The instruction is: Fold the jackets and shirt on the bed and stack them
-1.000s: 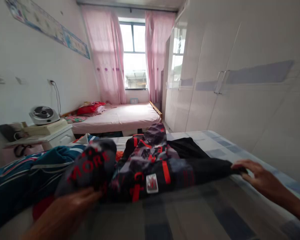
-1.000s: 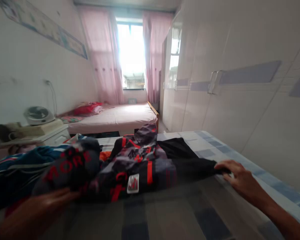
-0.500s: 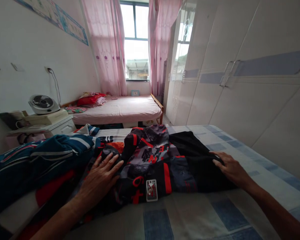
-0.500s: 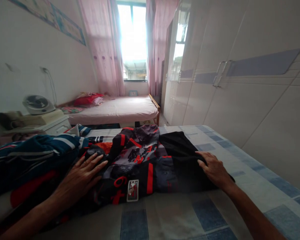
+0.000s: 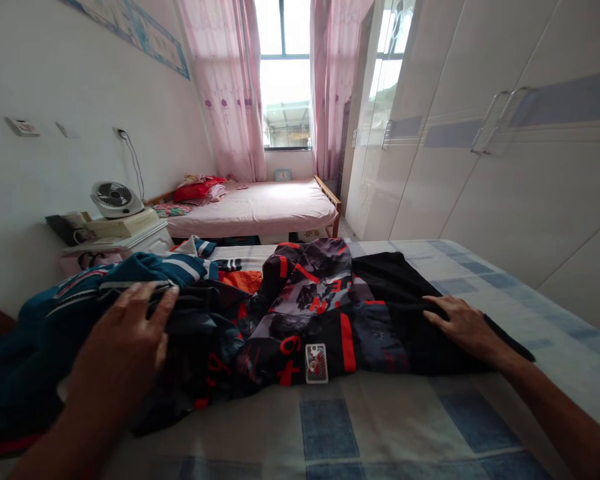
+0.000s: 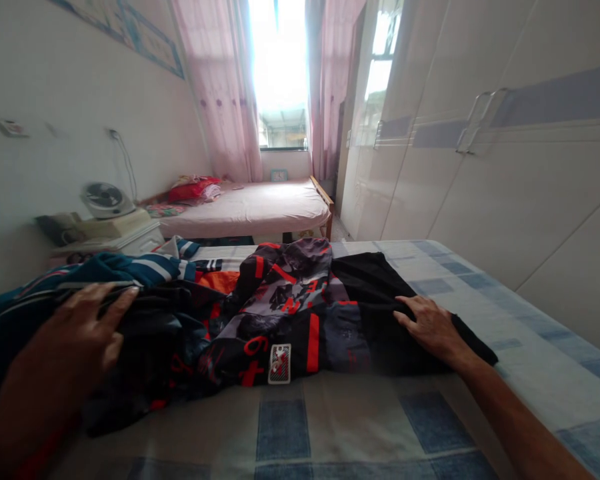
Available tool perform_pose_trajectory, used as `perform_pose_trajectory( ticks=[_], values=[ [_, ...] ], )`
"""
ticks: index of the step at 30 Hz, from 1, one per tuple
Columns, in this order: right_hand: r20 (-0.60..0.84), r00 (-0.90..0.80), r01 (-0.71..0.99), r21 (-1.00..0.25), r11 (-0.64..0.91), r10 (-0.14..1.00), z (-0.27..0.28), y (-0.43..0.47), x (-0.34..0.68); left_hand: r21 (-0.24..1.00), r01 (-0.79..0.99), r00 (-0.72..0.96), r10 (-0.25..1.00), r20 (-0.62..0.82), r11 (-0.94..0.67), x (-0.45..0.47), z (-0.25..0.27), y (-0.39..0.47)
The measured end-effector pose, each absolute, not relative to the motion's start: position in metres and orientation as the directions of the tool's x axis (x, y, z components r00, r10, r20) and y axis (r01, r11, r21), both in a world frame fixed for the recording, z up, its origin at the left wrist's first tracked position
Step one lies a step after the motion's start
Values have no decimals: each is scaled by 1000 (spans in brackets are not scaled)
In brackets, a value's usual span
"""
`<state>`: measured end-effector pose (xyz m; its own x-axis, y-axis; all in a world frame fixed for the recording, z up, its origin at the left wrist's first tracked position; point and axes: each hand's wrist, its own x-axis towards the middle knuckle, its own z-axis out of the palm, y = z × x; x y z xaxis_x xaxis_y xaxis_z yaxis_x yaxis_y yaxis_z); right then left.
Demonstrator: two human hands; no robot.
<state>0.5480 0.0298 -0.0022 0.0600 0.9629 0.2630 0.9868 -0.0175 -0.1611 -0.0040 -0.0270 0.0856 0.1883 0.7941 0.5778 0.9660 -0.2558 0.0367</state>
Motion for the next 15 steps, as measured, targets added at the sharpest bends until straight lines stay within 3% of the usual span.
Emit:
perform_pose_trajectory(
  ticks=[2, 4, 6, 10, 13, 15],
  values=[
    [262, 63, 985, -173, -17, 963, 3, 30, 545, 30, 936, 284, 801, 528, -352, 22, 73, -34],
    [249, 56, 981, -193, -7, 967, 8, 30, 542, 190, 897, 310, 875, 371, -398, 50, 57, -33],
    [227, 41, 978, -209, 7, 973, 13, 30, 539, 382, 867, 267, 946, 185, -319, 70, 43, -22],
    [176, 28, 974, -226, 13, 984, 23, 25, 536, 604, 787, 175, 984, -28, -123, 84, 31, 9],
    [119, 15, 956, -291, 20, 993, 41, 13, 538, 797, 598, 309, 942, -134, -82, 84, 46, 14],
    [54, -42, 923, -381, 60, 998, 61, -1, 543, 860, 503, 407, 901, -151, -83, 78, 64, 2]
  ],
)
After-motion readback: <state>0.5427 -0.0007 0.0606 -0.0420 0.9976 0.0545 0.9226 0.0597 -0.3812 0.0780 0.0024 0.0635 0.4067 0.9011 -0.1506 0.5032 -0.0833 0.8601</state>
